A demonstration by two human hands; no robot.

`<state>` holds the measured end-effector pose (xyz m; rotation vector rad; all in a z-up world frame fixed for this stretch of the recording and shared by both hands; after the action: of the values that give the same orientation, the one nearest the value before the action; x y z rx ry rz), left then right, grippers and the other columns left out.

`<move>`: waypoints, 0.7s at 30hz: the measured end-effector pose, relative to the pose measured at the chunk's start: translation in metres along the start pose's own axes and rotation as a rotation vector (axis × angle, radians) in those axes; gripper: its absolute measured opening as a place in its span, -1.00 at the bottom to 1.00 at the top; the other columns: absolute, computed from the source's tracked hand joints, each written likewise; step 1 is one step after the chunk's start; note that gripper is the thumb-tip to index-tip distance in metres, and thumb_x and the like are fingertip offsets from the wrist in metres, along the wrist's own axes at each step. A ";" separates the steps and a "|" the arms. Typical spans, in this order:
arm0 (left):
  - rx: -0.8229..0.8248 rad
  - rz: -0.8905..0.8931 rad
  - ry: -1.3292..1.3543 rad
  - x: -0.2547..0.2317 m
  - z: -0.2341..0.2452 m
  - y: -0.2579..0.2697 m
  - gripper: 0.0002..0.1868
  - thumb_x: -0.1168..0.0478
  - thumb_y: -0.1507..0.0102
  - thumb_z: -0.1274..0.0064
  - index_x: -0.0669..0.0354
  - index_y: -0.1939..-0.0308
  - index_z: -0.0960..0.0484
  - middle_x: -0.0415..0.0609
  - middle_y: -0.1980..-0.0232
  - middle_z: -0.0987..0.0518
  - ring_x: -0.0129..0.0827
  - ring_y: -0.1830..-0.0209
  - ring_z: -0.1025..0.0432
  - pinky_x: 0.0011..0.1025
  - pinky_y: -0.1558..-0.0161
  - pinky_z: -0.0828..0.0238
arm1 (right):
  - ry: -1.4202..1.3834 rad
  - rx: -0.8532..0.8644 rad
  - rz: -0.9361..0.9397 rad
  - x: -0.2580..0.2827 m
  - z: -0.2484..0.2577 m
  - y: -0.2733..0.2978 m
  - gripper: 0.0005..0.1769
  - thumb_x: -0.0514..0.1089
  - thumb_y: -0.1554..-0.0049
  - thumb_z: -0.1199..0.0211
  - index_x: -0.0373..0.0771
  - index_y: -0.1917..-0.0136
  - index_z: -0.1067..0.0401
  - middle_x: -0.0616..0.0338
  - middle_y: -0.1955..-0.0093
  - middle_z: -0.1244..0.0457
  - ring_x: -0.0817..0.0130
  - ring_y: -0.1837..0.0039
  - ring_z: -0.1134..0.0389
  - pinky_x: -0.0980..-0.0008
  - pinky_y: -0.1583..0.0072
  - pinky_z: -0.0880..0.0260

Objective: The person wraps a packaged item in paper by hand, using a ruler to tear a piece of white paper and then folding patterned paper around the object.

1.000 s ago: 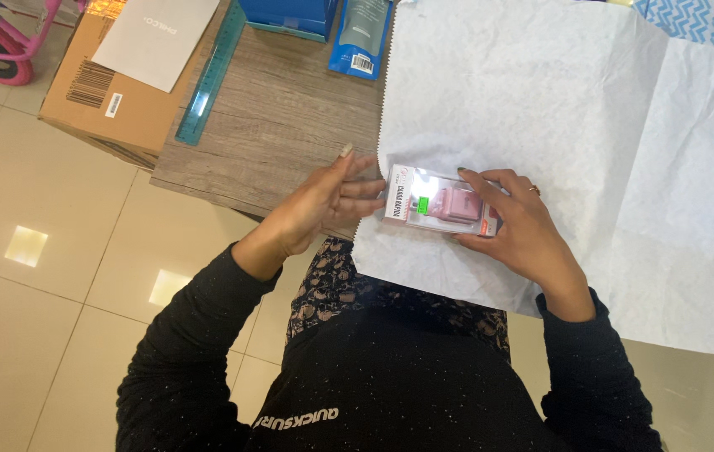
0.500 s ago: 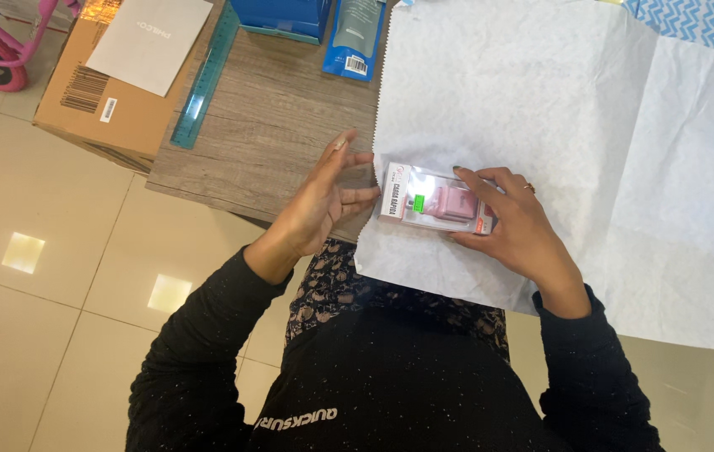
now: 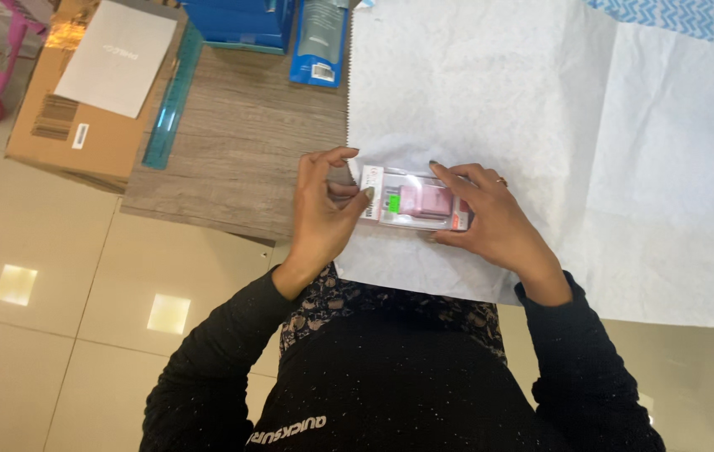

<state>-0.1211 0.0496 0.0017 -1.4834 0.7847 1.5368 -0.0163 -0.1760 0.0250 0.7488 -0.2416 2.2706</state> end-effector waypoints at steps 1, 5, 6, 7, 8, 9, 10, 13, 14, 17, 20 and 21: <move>0.011 0.001 0.002 0.000 0.000 0.000 -0.41 0.44 -0.20 -0.30 0.17 -0.30 -0.51 0.05 -0.13 -0.25 -0.13 0.12 -0.58 -0.30 0.05 -0.74 | -0.001 -0.005 -0.011 0.001 0.005 0.001 0.09 -0.01 0.18 -0.69 -0.02 -0.58 -0.35 -0.04 -0.40 -0.29 -0.15 -0.43 -0.29 -0.03 -0.43 -0.23; 0.017 -0.009 -0.043 -0.004 0.000 -0.001 -0.49 0.46 -0.20 -0.29 0.20 -0.22 -0.54 0.08 -0.15 -0.28 -0.01 0.08 -0.60 -0.22 0.04 -0.74 | -0.275 -0.017 -0.022 -0.006 0.020 0.005 0.30 -0.18 0.31 -0.73 -0.19 -0.64 -0.21 -0.25 -0.48 -0.22 -0.35 -0.44 -0.27 -0.15 -0.39 -0.32; 0.016 -0.017 -0.052 -0.007 0.000 -0.001 -0.50 0.48 -0.20 -0.28 0.24 -0.20 -0.53 0.11 -0.15 -0.28 0.04 0.06 -0.60 -0.16 0.05 -0.75 | -0.400 -0.024 -0.030 -0.011 0.023 0.006 0.27 -0.26 0.31 -0.73 -0.26 -0.61 -0.22 -0.31 -0.51 -0.17 -0.39 -0.44 -0.26 -0.15 -0.37 -0.37; 0.025 -0.019 -0.050 -0.008 -0.001 -0.001 -0.50 0.48 -0.20 -0.28 0.24 -0.20 -0.53 0.11 -0.15 -0.28 0.04 0.06 -0.60 -0.16 0.05 -0.75 | -0.399 -0.032 -0.037 -0.009 0.024 0.008 0.27 -0.26 0.31 -0.73 -0.26 -0.61 -0.22 -0.31 -0.51 -0.17 -0.39 -0.44 -0.26 -0.15 -0.37 -0.37; 0.018 0.000 -0.049 -0.008 0.000 -0.001 -0.51 0.47 -0.20 -0.28 0.23 -0.20 -0.53 0.11 -0.17 -0.29 0.03 0.06 -0.60 -0.17 0.05 -0.74 | -0.411 -0.043 -0.048 -0.007 0.026 0.011 0.17 -0.27 0.29 -0.72 -0.30 -0.55 -0.29 -0.28 -0.51 -0.17 -0.38 -0.45 -0.26 -0.11 -0.35 -0.42; 0.010 0.020 -0.048 -0.008 0.000 0.000 -0.52 0.45 -0.21 -0.29 0.22 -0.19 -0.54 0.11 -0.18 -0.30 0.02 0.06 -0.60 -0.18 0.04 -0.73 | -0.422 -0.052 -0.058 -0.005 0.028 0.013 0.07 -0.28 0.27 -0.71 -0.33 -0.49 -0.37 -0.25 -0.51 -0.18 -0.37 -0.46 -0.26 -0.06 -0.32 -0.47; 0.018 0.018 -0.045 -0.008 0.000 -0.001 -0.52 0.45 -0.21 -0.29 0.22 -0.19 -0.54 0.11 -0.18 -0.30 0.02 0.06 -0.60 -0.18 0.04 -0.73 | -0.420 -0.058 -0.064 -0.003 0.030 0.014 0.07 -0.28 0.27 -0.71 -0.33 -0.49 -0.37 -0.25 -0.51 -0.18 -0.37 -0.46 -0.26 -0.06 -0.32 -0.47; 0.030 0.031 -0.032 -0.003 0.002 -0.004 -0.50 0.44 -0.19 -0.31 0.21 -0.20 -0.55 0.05 -0.17 -0.30 -0.10 0.06 -0.59 -0.26 0.03 -0.74 | -0.378 -0.049 -0.082 0.005 0.033 0.017 0.00 -0.28 0.21 -0.68 -0.35 -0.47 -0.38 -0.24 -0.50 -0.19 -0.35 -0.45 -0.27 -0.02 -0.31 -0.50; 0.035 0.034 -0.024 -0.001 0.003 -0.005 -0.49 0.44 -0.19 -0.33 0.20 -0.20 -0.55 0.06 -0.17 -0.30 -0.09 0.06 -0.59 -0.27 0.03 -0.74 | -0.339 -0.043 -0.089 0.009 0.034 0.018 -0.03 -0.27 0.19 -0.68 -0.36 -0.46 -0.40 -0.26 -0.48 -0.20 -0.36 -0.44 -0.27 -0.01 -0.32 -0.50; 0.053 0.029 -0.018 0.004 0.004 -0.008 -0.47 0.45 -0.18 -0.33 0.22 -0.21 -0.54 0.06 -0.17 -0.30 -0.12 0.06 -0.58 -0.29 0.03 -0.75 | -0.267 -0.029 -0.105 0.016 0.039 0.020 -0.06 -0.26 0.17 -0.67 -0.36 -0.46 -0.41 -0.28 -0.45 -0.22 -0.37 -0.43 -0.29 -0.01 -0.33 -0.48; 0.062 0.021 -0.028 0.003 0.003 -0.008 -0.47 0.45 -0.18 -0.33 0.24 -0.22 -0.54 0.07 -0.17 -0.30 -0.20 0.07 -0.57 -0.32 0.02 -0.74 | -0.232 -0.013 -0.121 0.019 0.039 0.021 -0.09 -0.25 0.13 -0.64 -0.33 -0.47 -0.40 -0.29 -0.47 -0.21 -0.37 -0.44 -0.27 -0.01 -0.35 -0.46; 0.058 0.019 -0.035 0.002 0.003 -0.008 -0.47 0.44 -0.19 -0.34 0.24 -0.22 -0.55 0.07 -0.17 -0.30 -0.23 0.09 -0.57 -0.33 0.01 -0.73 | -0.230 -0.005 -0.129 0.019 0.038 0.021 -0.09 -0.25 0.11 -0.63 -0.32 -0.48 -0.39 -0.29 -0.48 -0.19 -0.36 -0.46 -0.26 -0.02 -0.36 -0.45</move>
<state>-0.1158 0.0560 0.0008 -1.4067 0.8189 1.5373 -0.0245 -0.1943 0.0675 0.9946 -0.2978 2.0620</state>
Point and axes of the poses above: each hand's wrist, its own y-axis away from the middle knuckle, its own z-axis out of the back of the hand, x = y × z, the point moved 5 cm from there along -y, towards the middle knuckle
